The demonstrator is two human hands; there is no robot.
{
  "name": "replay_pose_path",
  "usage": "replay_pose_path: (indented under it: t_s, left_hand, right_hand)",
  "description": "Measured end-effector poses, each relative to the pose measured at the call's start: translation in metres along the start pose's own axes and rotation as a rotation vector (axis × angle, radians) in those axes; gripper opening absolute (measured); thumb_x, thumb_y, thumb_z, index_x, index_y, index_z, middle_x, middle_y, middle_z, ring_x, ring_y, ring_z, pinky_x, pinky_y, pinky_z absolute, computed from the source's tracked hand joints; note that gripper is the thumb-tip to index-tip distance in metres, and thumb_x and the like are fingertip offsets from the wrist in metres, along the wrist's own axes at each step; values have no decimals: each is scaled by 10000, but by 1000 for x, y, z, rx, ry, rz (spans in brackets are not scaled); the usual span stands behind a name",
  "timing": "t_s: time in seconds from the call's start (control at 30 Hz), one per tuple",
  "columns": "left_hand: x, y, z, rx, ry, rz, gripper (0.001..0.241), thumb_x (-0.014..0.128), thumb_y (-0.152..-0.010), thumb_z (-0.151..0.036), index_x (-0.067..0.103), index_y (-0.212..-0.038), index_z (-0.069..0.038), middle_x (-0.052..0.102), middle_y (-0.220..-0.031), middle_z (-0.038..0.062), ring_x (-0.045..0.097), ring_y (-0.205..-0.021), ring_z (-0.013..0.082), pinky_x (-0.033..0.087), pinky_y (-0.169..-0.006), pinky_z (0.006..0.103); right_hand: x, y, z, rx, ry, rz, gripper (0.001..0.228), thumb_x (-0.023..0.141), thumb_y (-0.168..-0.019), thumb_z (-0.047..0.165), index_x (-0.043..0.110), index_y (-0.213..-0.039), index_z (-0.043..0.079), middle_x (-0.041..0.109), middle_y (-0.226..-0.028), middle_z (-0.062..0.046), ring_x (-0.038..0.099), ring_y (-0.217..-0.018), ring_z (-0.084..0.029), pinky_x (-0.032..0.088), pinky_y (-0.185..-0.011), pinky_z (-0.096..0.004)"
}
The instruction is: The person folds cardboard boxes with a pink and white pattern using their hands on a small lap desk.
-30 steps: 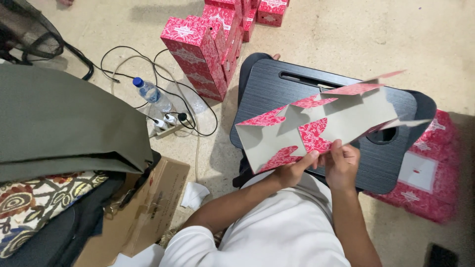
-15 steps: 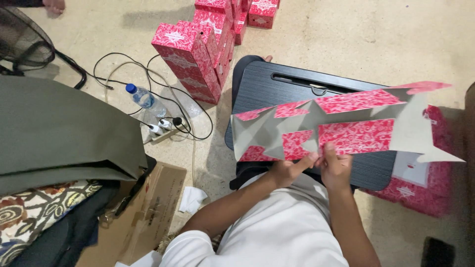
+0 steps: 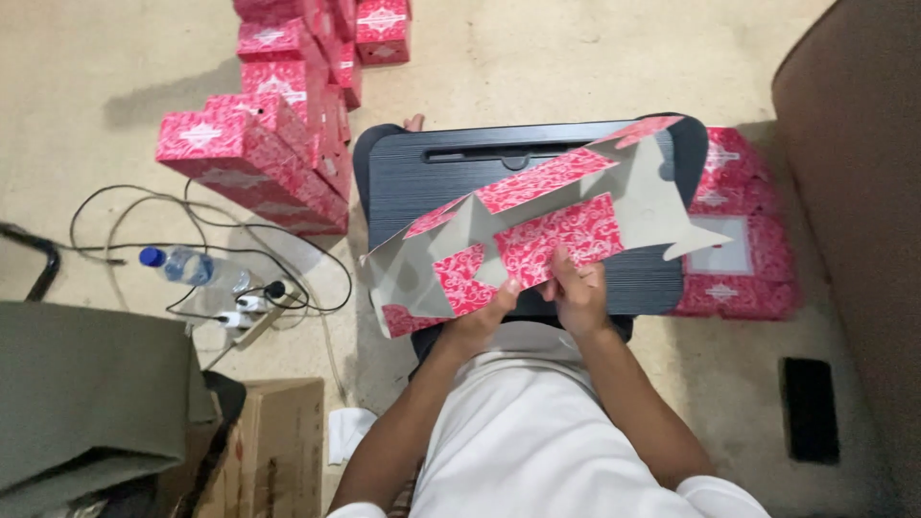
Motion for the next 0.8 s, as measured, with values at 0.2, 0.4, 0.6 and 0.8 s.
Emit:
replay_pose_path:
  t_s: [0.2,0.4,0.6,0.8]
  left_hand:
    - [-17,3,44,-174,192,80,472,861,-843,-272,695,-1162,34,740,-1047,171,715,-1032,242,520,-1007,444]
    - [-30,13,48,-150,216,-4,231,779,-920,-102,668,-993,86,688,-853,209,623,-909,139,504,-1007,442]
    - [-28,6,39,-128,219,28,478,764,-927,-195,563,-1291,41,661,-1274,182,568,-1255,229,314,-1175,520]
    - [-69,-5,75,-280,177,20,115,682,-943,-166,675,-986,-59,682,-909,76,639,-953,158,436,-1055,451]
  right_hand:
    - [-55,-13,-24,75,-119,-162,704,555,-1080,414,536,-444,112,475,-365,-61,419,-312,-112,370,-394,-194]
    - [0,-11,27,101,-147,-173,688,544,-1073,393,501,-453,97,404,-333,-25,412,-314,-53,415,-410,-136]
    - [-4,3,-5,244,134,-61,665,541,-1052,490,593,-525,88,503,-402,-92,531,-396,-155,548,-515,-263]
    - [-28,4,-44,54,441,124,587,607,-1042,347,635,-509,102,561,-450,-72,548,-408,-153,502,-514,-254]
Point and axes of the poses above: each hand's wrist, its own y-axis away from the middle knuckle, its own x-axis out of the palm, z = x × y, the point moved 9 cm from there along -y, towards the middle knuckle
